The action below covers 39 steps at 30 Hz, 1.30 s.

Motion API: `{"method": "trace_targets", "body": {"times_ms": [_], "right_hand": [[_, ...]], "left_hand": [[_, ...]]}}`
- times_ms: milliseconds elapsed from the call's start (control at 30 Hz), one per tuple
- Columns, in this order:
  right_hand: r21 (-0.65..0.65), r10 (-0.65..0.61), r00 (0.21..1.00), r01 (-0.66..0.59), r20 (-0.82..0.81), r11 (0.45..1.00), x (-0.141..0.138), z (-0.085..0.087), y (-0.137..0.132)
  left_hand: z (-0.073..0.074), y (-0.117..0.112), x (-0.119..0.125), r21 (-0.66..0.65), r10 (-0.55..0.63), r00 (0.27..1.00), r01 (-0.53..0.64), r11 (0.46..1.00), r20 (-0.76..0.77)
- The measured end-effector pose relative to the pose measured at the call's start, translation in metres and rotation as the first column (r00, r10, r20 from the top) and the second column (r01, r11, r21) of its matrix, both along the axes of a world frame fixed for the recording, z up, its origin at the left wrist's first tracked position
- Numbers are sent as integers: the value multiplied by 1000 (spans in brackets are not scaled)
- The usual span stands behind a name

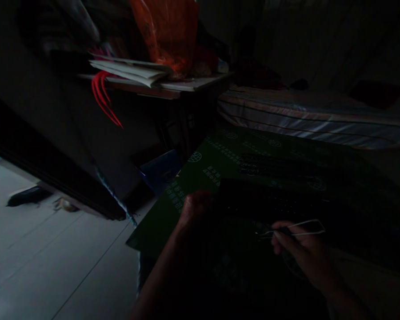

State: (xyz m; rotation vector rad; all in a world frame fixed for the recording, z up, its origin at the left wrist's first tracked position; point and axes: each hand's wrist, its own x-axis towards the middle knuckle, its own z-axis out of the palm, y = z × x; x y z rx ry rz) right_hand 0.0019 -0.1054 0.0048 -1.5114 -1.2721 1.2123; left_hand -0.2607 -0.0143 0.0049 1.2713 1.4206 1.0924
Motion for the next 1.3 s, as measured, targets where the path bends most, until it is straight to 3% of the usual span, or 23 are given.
{"method": "trace_targets", "body": {"times_ms": [133,300,600,1033,1300], "right_hand": [[23,27,999,-26,-44,999,-19,10,13],[68,39,997,-35,-68,997,-47,22,36],[181,140,985,-156,96,971,-75,6,78],[273,187,908,-301,375,914,-88,14,81],[294,181,819,-389,545,873,-92,15,84]], "left_hand": [[1,-2,-6,-42,41,992,-36,998,122],[-3,1,-14,-56,200,945,-191,980,261],[-4,2,-15,-94,260,896,-243,966,361],[-1,-1,-9,-93,214,929,-194,976,301],[0,-5,-5,-11,24,987,-22,1000,159]]}}
